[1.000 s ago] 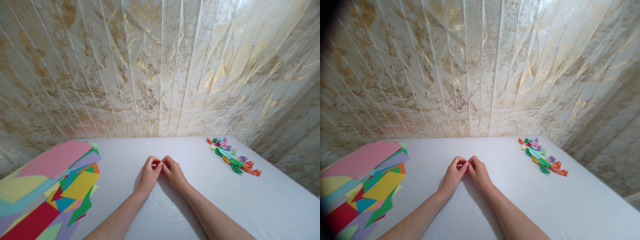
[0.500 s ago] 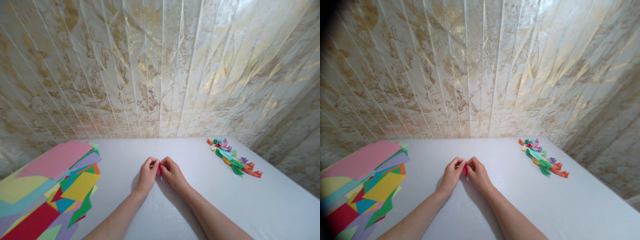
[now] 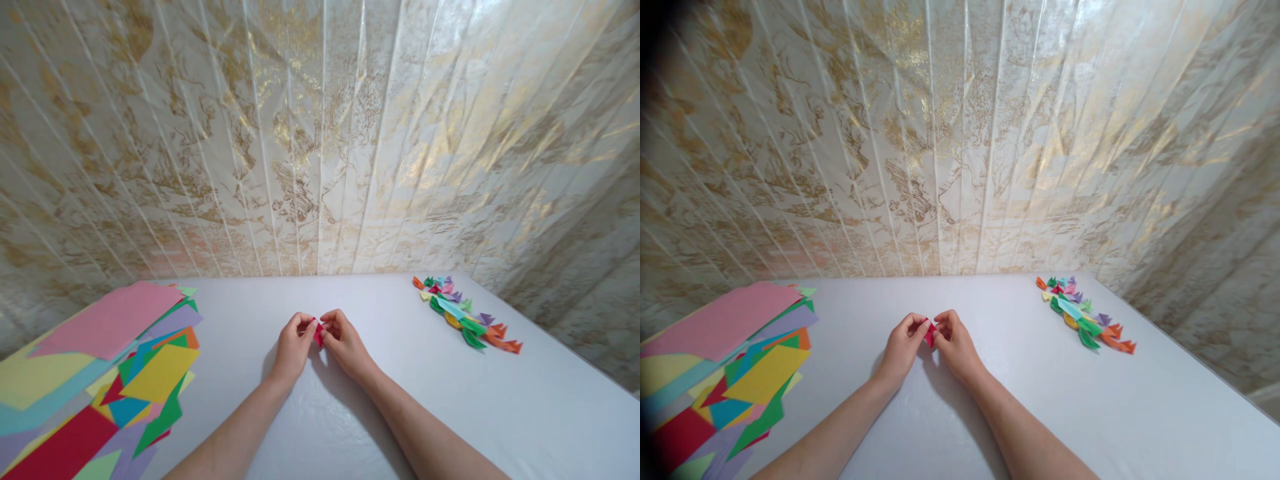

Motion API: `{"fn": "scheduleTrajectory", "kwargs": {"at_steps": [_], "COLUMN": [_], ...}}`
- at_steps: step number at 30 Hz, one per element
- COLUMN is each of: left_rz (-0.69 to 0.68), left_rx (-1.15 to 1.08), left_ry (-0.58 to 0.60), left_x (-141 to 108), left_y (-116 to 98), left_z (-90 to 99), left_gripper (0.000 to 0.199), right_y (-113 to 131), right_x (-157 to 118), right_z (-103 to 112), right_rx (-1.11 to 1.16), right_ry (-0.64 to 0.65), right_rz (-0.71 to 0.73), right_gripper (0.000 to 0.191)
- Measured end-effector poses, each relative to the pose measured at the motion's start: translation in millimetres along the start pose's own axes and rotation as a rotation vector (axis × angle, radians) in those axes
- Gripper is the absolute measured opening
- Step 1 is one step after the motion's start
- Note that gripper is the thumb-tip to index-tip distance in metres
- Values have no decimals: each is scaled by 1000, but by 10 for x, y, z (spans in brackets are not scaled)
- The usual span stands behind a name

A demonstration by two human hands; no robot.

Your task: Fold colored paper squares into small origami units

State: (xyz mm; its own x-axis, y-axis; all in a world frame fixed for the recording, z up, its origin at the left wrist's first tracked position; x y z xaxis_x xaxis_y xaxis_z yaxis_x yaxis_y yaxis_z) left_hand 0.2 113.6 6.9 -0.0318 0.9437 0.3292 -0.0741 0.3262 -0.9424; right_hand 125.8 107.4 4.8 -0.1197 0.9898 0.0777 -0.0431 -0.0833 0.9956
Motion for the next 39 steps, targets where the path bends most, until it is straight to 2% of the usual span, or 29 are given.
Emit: {"fn": "scheduleTrajectory", "kwargs": {"at_steps": [5,11,16,21,27,39], "left_rz": [-25,18,15,-53,-61,17], "left_rx": [3,-76,-42,35,26,-91], "left_ry": [13,10,39,78,101,130], "left_x": [-11,-31,-13,-5,-27,-14], "left_y": [-50,-44,-1,-38,-57,45], "left_z": [-33,-57,-83,-110,-131,-177], "left_gripper": [21,30,25,22,22,22], "right_y": [42,62,29,34,11,64], "right_x": [-8,9,25,17,21,16], "right_z": [16,150,184,147,146,127], "right_rx": [-52,-71,-32,-41,-45,-41], "right_ry": [-14,-115,-138,-114,-104,-94], "right_rz": [-27,3,6,2,4,7], "right_gripper": [6,9,12,14,16,17]}}
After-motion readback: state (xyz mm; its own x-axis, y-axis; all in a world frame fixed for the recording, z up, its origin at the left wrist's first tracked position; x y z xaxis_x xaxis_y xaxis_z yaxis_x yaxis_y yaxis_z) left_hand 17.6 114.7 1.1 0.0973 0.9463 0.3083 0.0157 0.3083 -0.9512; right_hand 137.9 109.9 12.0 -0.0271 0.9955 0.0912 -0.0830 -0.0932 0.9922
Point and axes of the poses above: each hand's wrist, its own x-axis towards the middle knuckle, its own z-axis out of the back of the hand, y = z × x, the point moved 10 cm from there along x, towards the middle knuckle, and after that the axes turned 8 degrees about -z, right-handed, at the moved point
